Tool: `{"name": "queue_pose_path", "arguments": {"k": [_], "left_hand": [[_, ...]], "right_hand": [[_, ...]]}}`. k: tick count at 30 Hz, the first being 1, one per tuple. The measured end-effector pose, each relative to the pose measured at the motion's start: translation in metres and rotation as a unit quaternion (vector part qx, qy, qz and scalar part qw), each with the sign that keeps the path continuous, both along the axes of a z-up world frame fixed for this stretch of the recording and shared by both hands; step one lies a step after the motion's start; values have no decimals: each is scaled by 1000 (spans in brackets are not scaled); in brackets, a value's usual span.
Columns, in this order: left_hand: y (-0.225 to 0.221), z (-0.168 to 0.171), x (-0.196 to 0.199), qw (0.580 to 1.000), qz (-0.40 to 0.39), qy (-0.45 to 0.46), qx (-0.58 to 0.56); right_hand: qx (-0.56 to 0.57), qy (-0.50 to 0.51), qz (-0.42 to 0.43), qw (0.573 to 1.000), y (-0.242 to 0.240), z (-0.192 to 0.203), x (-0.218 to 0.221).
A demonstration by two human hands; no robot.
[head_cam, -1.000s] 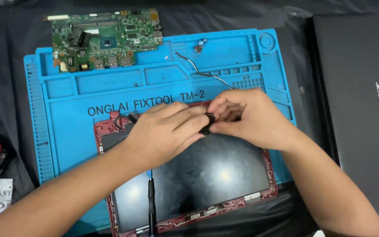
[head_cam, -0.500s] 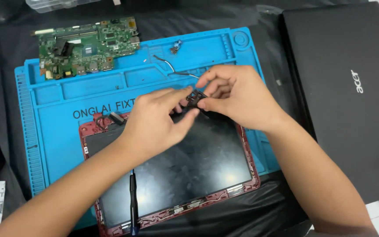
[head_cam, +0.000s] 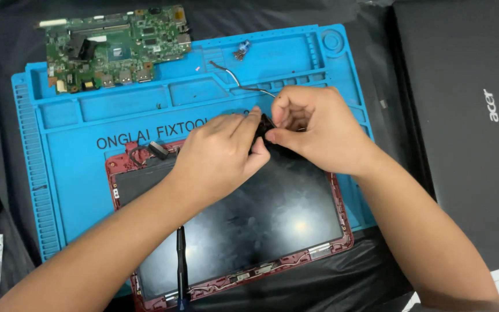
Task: The person works on a disassembled red laptop on a blue silicone repair mat, prying along the display bezel by hand, lifting the old screen panel out of the rear cover, seating a new black screen panel into the lid, and using a screwdriver to drive screws along the top edge of the frame.
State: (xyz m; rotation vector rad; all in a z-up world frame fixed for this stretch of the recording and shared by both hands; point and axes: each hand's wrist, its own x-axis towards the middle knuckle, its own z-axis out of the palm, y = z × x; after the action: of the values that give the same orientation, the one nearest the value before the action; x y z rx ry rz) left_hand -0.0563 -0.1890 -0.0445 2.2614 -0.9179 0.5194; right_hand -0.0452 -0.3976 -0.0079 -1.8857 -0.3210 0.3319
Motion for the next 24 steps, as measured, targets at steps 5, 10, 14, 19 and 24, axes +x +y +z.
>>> {"name": "queue_pose_path", "arguments": {"k": [5,10,14,19,24], "left_hand": [[2,-2,2,1000,-17,-12,13],[4,-5,7,998,-52,3,-21],[5,-4,7,998,-61,14,-26],[9,4,8,996,-51,11,-76],[35,49,17,999,28,-20,36]], "right_hand": [[35,19,6,999,-5,-4,4],[65,72,24,995,-10,-3,10],[84,111,28,990,-15,-5,12],[95,114,0,989,-14,-12,15],[57,83,-32,994,-15,-24,16]]}}
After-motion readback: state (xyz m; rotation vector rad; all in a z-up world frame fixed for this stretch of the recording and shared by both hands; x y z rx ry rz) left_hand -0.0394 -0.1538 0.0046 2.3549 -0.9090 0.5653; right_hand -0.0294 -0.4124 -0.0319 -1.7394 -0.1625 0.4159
